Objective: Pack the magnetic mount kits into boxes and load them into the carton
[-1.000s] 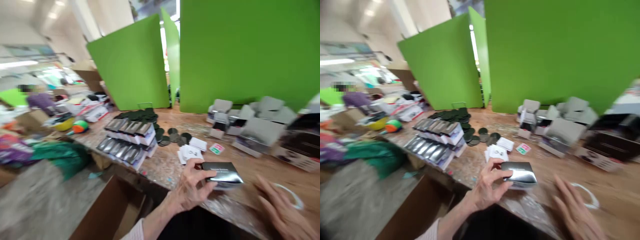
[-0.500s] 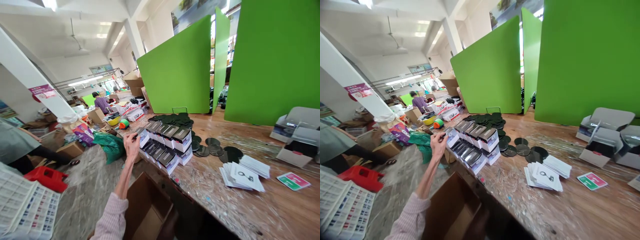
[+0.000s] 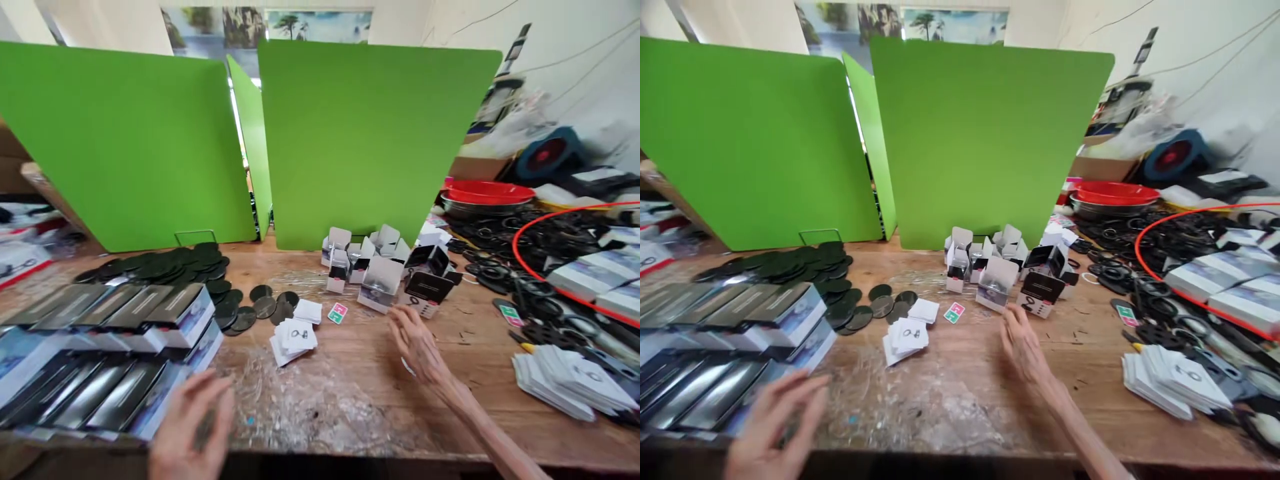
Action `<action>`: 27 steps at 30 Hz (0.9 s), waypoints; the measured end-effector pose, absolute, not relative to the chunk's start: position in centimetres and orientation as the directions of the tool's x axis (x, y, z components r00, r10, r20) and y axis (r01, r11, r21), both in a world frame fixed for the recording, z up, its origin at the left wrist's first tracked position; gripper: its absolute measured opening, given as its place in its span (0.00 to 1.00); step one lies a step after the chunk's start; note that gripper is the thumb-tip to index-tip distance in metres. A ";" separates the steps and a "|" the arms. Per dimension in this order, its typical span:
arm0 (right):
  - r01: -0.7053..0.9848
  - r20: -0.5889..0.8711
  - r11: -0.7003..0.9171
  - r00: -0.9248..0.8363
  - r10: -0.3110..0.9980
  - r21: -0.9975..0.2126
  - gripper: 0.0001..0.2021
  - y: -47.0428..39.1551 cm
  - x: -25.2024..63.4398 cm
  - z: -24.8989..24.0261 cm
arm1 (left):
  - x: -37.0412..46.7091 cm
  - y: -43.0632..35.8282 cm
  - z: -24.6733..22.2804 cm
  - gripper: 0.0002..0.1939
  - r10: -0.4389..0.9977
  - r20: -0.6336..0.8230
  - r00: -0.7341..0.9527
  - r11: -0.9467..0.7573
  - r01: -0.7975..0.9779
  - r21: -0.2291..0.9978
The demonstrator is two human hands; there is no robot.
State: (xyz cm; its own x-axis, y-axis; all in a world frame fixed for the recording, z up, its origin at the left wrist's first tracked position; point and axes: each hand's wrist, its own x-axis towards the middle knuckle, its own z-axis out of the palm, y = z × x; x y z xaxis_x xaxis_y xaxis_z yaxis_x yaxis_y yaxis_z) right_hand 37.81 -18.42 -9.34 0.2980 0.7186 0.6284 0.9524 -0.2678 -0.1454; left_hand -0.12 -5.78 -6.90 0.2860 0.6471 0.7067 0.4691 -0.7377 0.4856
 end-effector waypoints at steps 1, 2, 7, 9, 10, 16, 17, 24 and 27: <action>0.938 0.633 -0.328 0.320 0.705 -0.109 0.14 -17.0 38.5 -8.7 | 1.8 -7.1 -7.3 0.08 0.629 0.709 0.319 -0.762 0.434 0.481; 0.920 0.627 -0.383 0.344 0.699 -0.077 0.14 -15.7 39.1 -8.2 | 3.4 -8.1 -7.6 0.07 0.628 0.695 0.349 -0.770 0.409 0.490; 0.876 0.579 -0.482 0.402 0.710 -0.016 0.11 -13.2 40.5 -7.1 | 6.3 -8.6 -7.9 0.08 0.718 0.516 0.467 -0.686 0.350 0.638; 0.878 0.564 -0.478 0.394 0.726 0.002 0.11 -13.9 40.2 -7.0 | 6.7 -7.1 -7.6 0.08 0.755 0.440 0.487 -0.638 0.390 0.664; 0.884 0.561 -0.467 0.379 0.736 0.016 0.12 -14.5 39.8 -7.0 | 7.1 -6.0 -7.3 0.09 0.769 0.405 0.495 -0.623 0.438 0.648; 0.942 0.585 -0.328 0.226 0.779 0.072 0.14 -20.5 35.7 -7.9 | 13.0 2.7 -5.7 0.12 0.847 0.202 0.492 -0.529 0.739 0.417; 0.946 0.594 -0.317 0.216 0.775 0.070 0.14 -21.4 35.0 -8.0 | 13.9 3.9 -5.6 0.12 0.861 0.187 0.473 -0.506 0.763 0.402; 0.980 0.592 -0.146 0.200 0.780 -0.138 0.15 -21.5 29.5 -7.4 | 14.4 7.5 -7.1 0.17 0.921 0.003 0.390 -0.375 0.885 0.277; 0.961 0.536 0.119 0.036 0.843 -0.252 0.15 -16.8 26.9 -8.1 | 13.5 7.3 -7.7 0.20 0.923 -0.005 0.386 -0.370 0.889 0.268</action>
State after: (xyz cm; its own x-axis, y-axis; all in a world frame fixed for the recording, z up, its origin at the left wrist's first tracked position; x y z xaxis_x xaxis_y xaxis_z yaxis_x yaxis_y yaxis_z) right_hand 26.91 -16.83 -8.14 0.0360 0.8435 0.5359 0.9605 0.1188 -0.2515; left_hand 13.51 7.28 -7.73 0.3856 0.9227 -0.0047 0.8894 -0.3703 0.2681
